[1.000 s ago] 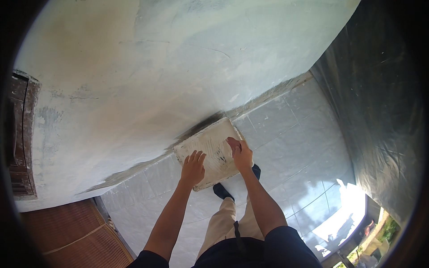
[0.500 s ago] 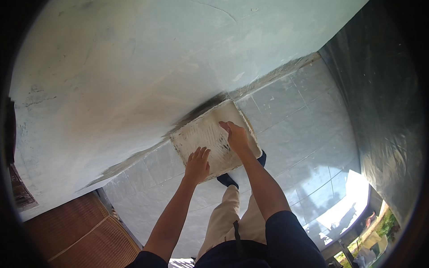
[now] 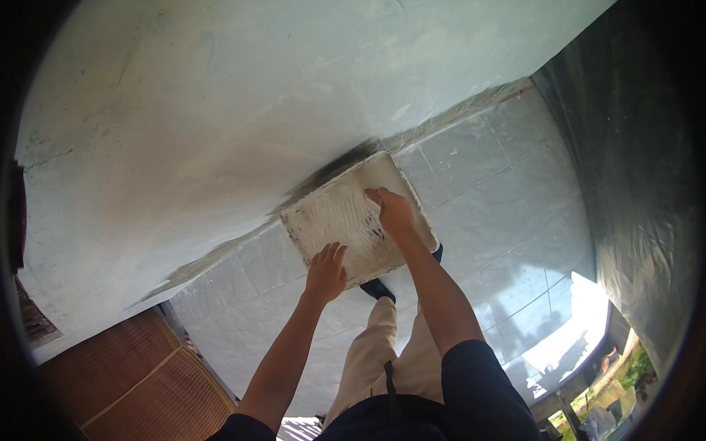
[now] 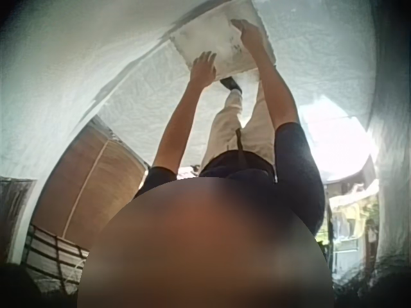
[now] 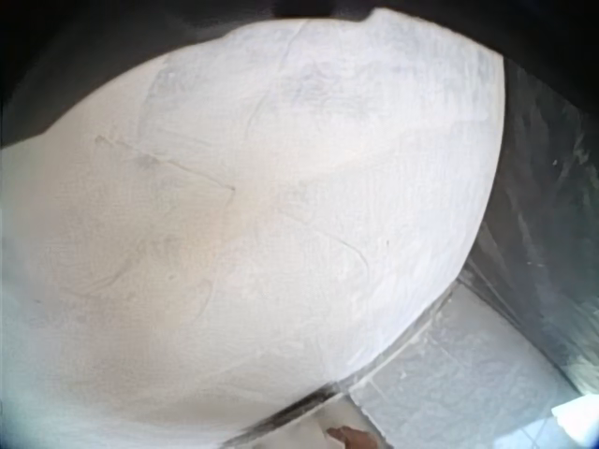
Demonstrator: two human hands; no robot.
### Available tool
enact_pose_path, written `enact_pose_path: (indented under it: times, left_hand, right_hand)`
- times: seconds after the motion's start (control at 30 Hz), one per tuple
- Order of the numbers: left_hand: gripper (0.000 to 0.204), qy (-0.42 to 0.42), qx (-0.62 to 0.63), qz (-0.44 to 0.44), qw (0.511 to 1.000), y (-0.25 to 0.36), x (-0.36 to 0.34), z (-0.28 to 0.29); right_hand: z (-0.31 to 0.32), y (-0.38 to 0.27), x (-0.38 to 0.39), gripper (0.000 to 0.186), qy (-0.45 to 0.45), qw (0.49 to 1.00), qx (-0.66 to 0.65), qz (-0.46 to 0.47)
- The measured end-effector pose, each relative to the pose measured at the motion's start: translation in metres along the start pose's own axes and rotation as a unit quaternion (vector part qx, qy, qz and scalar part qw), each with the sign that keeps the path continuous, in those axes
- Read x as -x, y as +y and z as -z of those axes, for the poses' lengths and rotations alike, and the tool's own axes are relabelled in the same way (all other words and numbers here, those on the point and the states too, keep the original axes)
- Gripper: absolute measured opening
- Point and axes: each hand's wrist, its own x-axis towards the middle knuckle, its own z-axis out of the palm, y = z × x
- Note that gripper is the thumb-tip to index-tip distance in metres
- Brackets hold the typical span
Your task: The person applies plaster to a damaged section of a wall using a putty knife.
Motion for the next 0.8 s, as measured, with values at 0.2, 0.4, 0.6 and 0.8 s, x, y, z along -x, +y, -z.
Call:
enact_pose_path:
  times: [0.2,0.4,0.6,0.8]
  left_hand:
    - [0.053,0.006,0.000,-0.002,1.000,-0.003,0.006,-0.005]
    - [0.052,0.007,0.002,0.009,1.000,-0.008,0.016,-0.007]
    - [0.053,0.026,0.016,-0.003,1.000,-0.004,0.020,-0.007]
    - [0.053,0.028,0.010,-0.001,1.000,-0.004,0.030,-0.004]
  right_hand:
    - [-0.004,0.016,-0.004,0.015,-0.019,1.000,-0.002,0.017]
    - [0.008,-0.014,0.006,0.012,-0.023,0.999,0.017,-0.028]
    - [0.007,0.011,0.011,0.016,-0.027,0.999,0.026,-0.011]
    - [0.019,0.003,0.026,0.020,-0.021,0.998,0.012,-0.053]
